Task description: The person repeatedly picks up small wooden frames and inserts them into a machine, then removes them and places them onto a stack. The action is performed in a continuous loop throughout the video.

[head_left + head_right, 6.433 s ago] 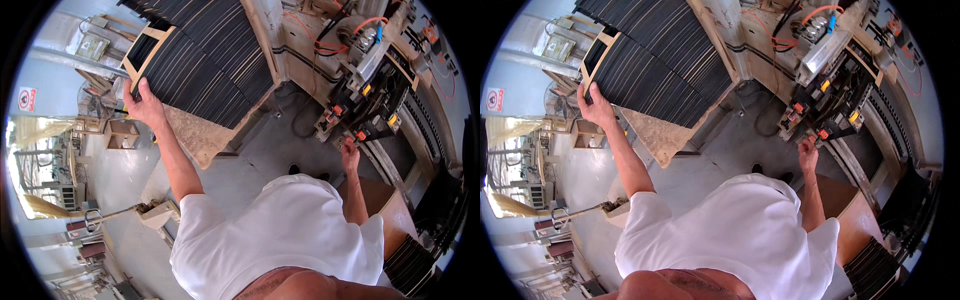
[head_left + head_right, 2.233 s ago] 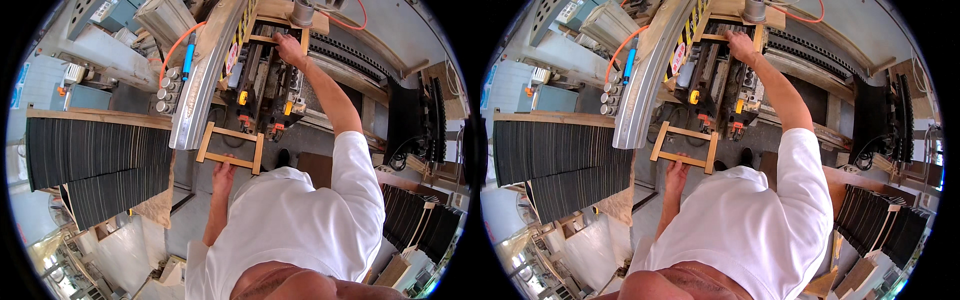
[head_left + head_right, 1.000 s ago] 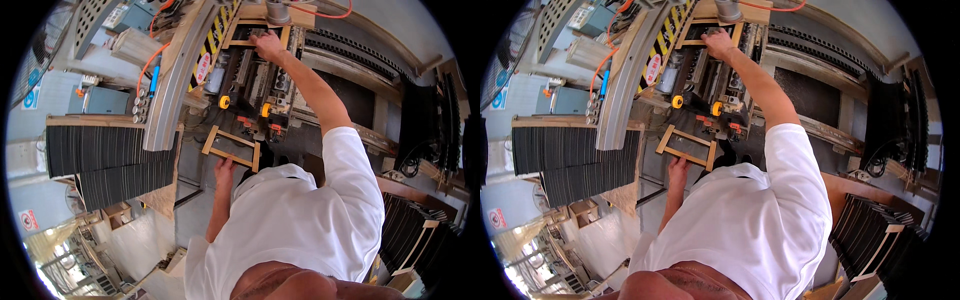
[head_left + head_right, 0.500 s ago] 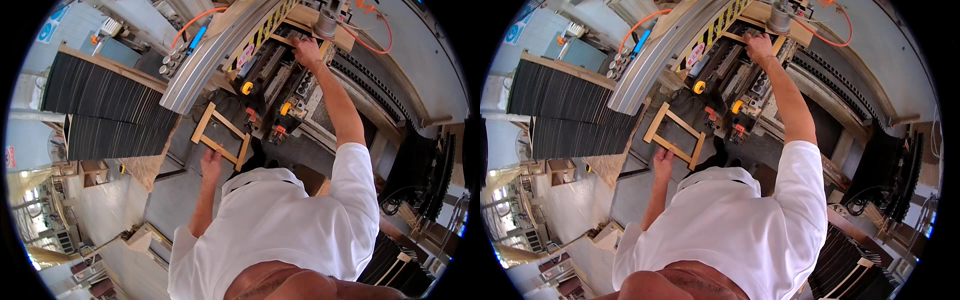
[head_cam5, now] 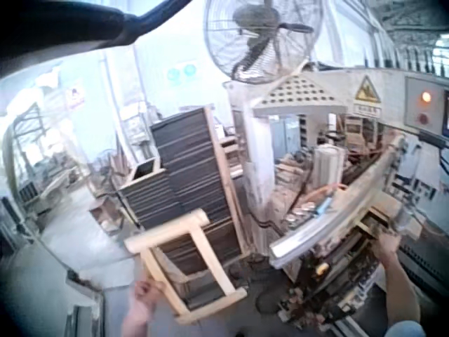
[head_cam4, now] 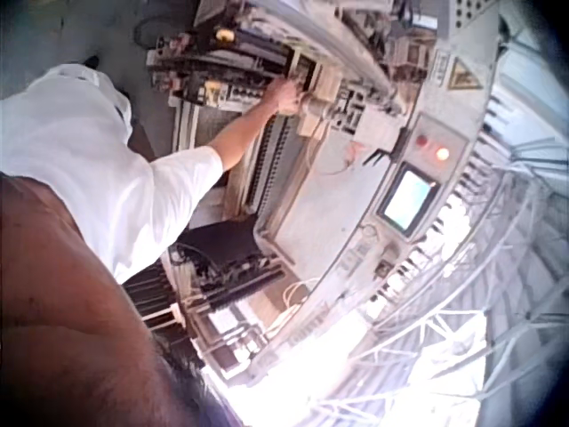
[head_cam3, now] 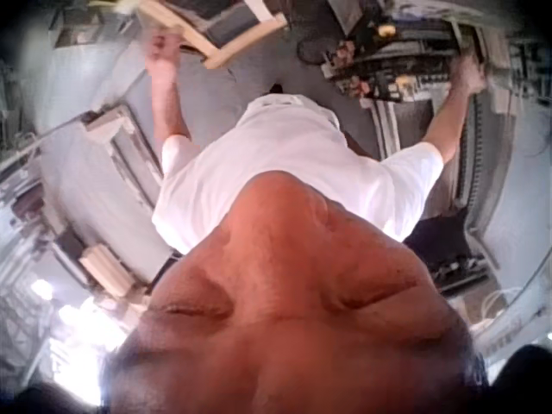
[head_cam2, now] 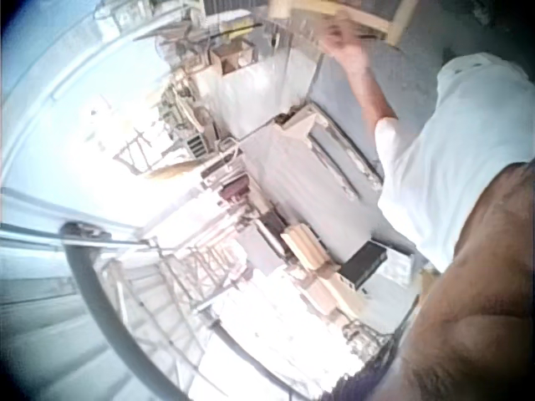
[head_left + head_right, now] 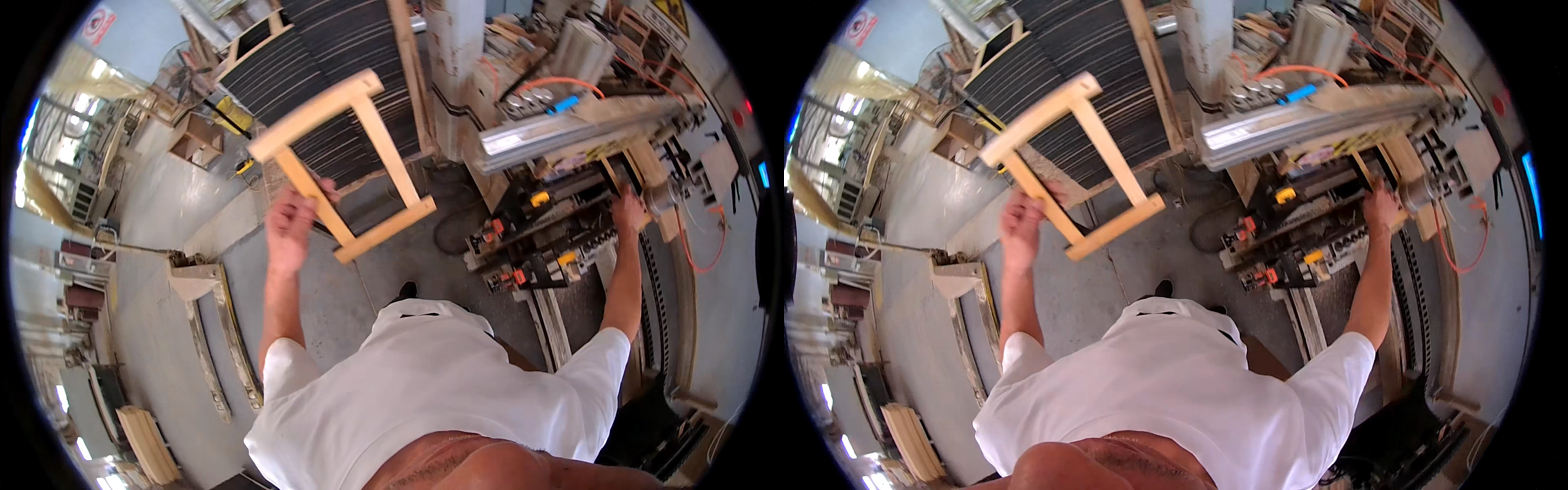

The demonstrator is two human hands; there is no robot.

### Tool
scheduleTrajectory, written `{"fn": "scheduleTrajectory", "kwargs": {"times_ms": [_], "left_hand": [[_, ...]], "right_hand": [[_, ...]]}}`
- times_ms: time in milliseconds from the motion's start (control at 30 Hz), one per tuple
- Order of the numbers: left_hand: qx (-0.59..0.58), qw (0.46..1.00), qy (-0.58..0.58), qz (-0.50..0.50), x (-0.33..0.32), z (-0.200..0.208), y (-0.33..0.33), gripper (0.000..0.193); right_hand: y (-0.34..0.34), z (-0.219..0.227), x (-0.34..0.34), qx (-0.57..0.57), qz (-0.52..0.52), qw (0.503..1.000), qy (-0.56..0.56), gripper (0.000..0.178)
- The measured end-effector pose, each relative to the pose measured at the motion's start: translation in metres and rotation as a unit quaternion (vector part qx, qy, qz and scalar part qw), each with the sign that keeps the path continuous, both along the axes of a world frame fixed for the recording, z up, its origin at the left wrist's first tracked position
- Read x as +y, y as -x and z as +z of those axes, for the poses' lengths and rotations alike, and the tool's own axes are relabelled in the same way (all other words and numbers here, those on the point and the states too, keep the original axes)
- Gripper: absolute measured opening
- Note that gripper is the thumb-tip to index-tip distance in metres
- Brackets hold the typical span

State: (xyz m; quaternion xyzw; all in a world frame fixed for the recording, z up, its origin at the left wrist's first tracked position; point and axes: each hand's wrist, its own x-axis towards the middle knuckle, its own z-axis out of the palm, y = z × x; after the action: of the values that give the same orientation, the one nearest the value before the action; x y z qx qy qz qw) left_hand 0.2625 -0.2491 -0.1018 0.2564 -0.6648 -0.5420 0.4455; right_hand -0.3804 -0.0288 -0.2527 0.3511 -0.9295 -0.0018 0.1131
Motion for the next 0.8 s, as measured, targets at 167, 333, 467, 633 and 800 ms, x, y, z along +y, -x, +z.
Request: {"fn": "scheduleTrajectory", "kwargs": {"times_ms": [167,333,467,633,800], "left_hand": [[0.114,0.986,0.015,0.123,-0.094,0.075,-0.067,0.036],[0.173,0.976,-0.065,0.114,-0.259,0.116,-0.114,0.034],[0.108,0.983,-0.116,0.097,-0.368,0.126,-0.117,0.036],[0.005,0.985,-0.107,0.134,-0.437,0.097,-0.077,0.041],[0.088,0.981,-0.037,0.168,-0.436,0.091,-0.065,0.047]], "right_hand": [[-0.022,0.006,-0.016,0.027,-0.055,0.998,0.006,0.046],[-0.069,0.015,-0.035,0.050,-0.014,0.980,0.193,0.039],[-0.145,0.006,-0.058,-0.006,0.055,0.933,0.356,0.035],[-0.260,-0.010,-0.057,-0.167,0.031,0.893,0.416,0.026],[-0.326,-0.040,-0.036,-0.247,-0.033,0.871,0.423,0.024]]}}
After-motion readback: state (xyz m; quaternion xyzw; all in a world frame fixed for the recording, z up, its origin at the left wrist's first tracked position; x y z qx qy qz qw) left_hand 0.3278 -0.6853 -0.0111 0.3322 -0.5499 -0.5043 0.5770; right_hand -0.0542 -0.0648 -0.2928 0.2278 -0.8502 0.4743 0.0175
